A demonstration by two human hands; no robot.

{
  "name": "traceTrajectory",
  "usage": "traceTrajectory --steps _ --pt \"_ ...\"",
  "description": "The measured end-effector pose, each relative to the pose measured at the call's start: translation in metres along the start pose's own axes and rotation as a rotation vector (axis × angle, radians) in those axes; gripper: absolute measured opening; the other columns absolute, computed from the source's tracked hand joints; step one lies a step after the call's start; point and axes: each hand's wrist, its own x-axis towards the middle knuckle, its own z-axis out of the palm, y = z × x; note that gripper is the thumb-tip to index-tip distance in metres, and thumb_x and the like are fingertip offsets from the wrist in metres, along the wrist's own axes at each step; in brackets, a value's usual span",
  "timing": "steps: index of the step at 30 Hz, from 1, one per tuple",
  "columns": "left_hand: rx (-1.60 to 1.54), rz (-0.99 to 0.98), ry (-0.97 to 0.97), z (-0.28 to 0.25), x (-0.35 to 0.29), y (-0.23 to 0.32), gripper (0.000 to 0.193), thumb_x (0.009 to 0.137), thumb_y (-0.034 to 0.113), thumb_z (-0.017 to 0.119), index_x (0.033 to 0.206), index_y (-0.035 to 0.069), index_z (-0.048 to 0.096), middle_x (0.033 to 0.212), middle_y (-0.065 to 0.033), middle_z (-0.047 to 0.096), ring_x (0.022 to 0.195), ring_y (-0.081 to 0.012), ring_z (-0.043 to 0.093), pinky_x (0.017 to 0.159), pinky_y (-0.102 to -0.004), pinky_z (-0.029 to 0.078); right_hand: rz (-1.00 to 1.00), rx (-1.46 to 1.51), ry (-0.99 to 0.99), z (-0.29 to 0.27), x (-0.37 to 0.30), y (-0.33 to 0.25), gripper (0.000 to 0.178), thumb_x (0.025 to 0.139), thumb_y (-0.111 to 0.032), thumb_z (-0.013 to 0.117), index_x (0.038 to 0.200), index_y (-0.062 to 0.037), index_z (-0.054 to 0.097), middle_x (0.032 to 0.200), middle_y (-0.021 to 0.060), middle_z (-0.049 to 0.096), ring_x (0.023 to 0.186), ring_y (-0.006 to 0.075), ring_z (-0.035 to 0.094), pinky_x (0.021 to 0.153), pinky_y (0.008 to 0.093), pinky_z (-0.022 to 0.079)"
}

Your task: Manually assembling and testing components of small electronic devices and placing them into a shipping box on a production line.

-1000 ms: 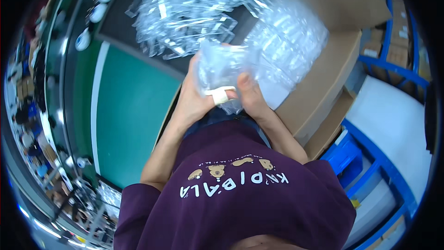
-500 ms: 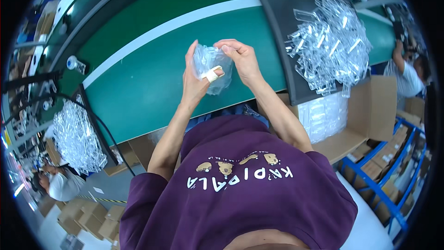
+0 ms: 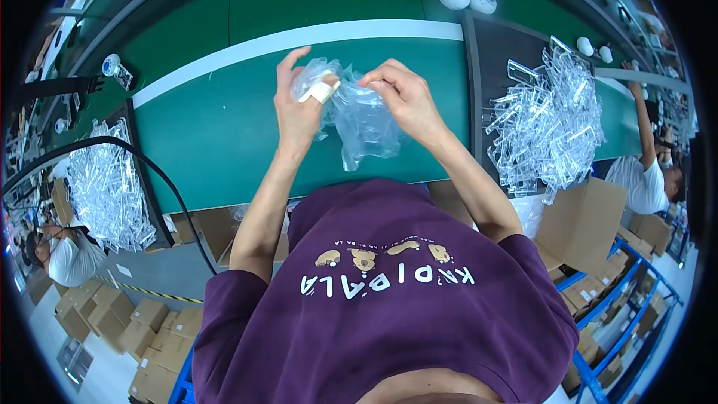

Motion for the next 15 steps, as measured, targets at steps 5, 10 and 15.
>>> traceTrajectory --steps 5,10,15 --pt "0.006 0.058 -0.016 -0.015 0.007 -0.011 0.028 0.081 0.013 0.064 0.106 0.004 0.057 0.094 -0.0056 0.061 0.087 -0.0137 0.057 0.075 -0.0265 0.047 0.044 -0.028 -0.112 -0.015 0.004 -0.006 0.013 0.084 -0.003 0.052 0.089 -0.0023 0.064 0.082 0.0061 0.057 0.073 0.0153 0.055 0.063 0.0254 0.042" --pt "0.047 -0.057 -0.049 -0.03 0.013 -0.039 0.02 0.079 0.011 0.065 0.098 0.005 0.064 0.098 -0.0057 0.061 0.09 -0.0143 0.056 0.076 -0.0254 0.046 -0.159 -0.052 -0.128 -0.018 0.003 -0.032 0.013 0.084 -0.001 0.051 0.089 -0.0011 0.063 0.083 0.0069 0.056 0.075 0.0169 0.056 0.066 0.0259 0.043" --pt "0.052 -0.159 -0.056 -0.048 0.013 -0.037 0.022 0.078 0.01 0.065 0.1 0.008 0.068 0.099 -0.0045 0.062 0.093 -0.0136 0.055 0.078 -0.0247 0.045 -0.21 -0.06 -0.171 -0.024 -0.005 -0.06 0.013 0.084 0.001 0.05 0.089 -0.0002 0.062 0.083 0.0068 0.056 0.076 0.0167 0.055 0.068 0.0258 0.043"
